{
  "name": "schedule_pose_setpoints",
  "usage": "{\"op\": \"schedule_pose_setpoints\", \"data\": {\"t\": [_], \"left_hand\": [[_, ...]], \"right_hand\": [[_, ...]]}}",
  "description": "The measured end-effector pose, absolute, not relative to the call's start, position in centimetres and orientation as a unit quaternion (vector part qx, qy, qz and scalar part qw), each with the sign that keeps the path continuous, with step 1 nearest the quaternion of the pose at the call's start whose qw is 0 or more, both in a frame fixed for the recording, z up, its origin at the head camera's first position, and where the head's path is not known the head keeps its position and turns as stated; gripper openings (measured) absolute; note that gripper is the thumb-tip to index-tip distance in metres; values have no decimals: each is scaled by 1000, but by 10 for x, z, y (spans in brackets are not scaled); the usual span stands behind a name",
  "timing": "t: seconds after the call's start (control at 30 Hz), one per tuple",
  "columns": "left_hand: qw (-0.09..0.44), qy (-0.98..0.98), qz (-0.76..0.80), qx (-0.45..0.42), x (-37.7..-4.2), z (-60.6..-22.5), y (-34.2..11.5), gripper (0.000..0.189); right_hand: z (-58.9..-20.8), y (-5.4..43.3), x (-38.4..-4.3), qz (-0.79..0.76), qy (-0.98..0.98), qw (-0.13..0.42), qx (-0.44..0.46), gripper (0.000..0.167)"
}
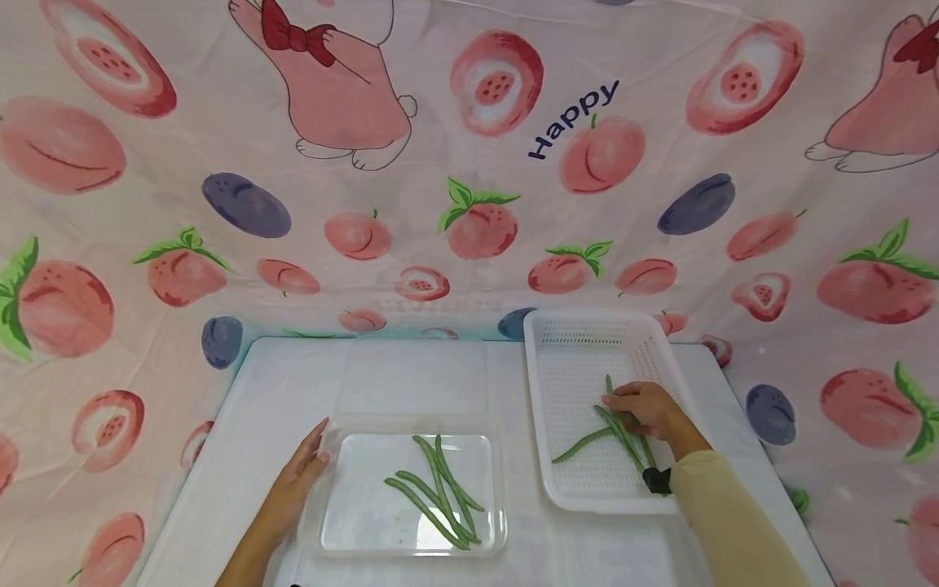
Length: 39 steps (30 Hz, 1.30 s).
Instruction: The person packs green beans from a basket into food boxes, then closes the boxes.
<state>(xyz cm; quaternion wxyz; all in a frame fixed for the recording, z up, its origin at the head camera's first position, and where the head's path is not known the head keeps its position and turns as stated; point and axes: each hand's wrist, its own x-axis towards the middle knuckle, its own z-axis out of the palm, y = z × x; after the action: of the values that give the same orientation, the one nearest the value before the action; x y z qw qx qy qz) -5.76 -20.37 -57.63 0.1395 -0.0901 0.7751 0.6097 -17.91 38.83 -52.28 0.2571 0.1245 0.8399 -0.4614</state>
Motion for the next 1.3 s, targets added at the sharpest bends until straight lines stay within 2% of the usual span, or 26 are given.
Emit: {"op": "schedule_pose_setpoints", "data": {"t": [0.4,0.8,1.3], "left_hand": [[139,780,602,-102,-59,-580,-205,57],[137,776,608,-98,-58,-580,-204,58],[137,782,600,-97,-58,-579,-204,61]], "right_hand": [[-531,384,-180,-437,863,228,109,66],[-538,384,-187,-469,839,258,99,69],[-519,381,-182,-502,814,274,98,75]]}}
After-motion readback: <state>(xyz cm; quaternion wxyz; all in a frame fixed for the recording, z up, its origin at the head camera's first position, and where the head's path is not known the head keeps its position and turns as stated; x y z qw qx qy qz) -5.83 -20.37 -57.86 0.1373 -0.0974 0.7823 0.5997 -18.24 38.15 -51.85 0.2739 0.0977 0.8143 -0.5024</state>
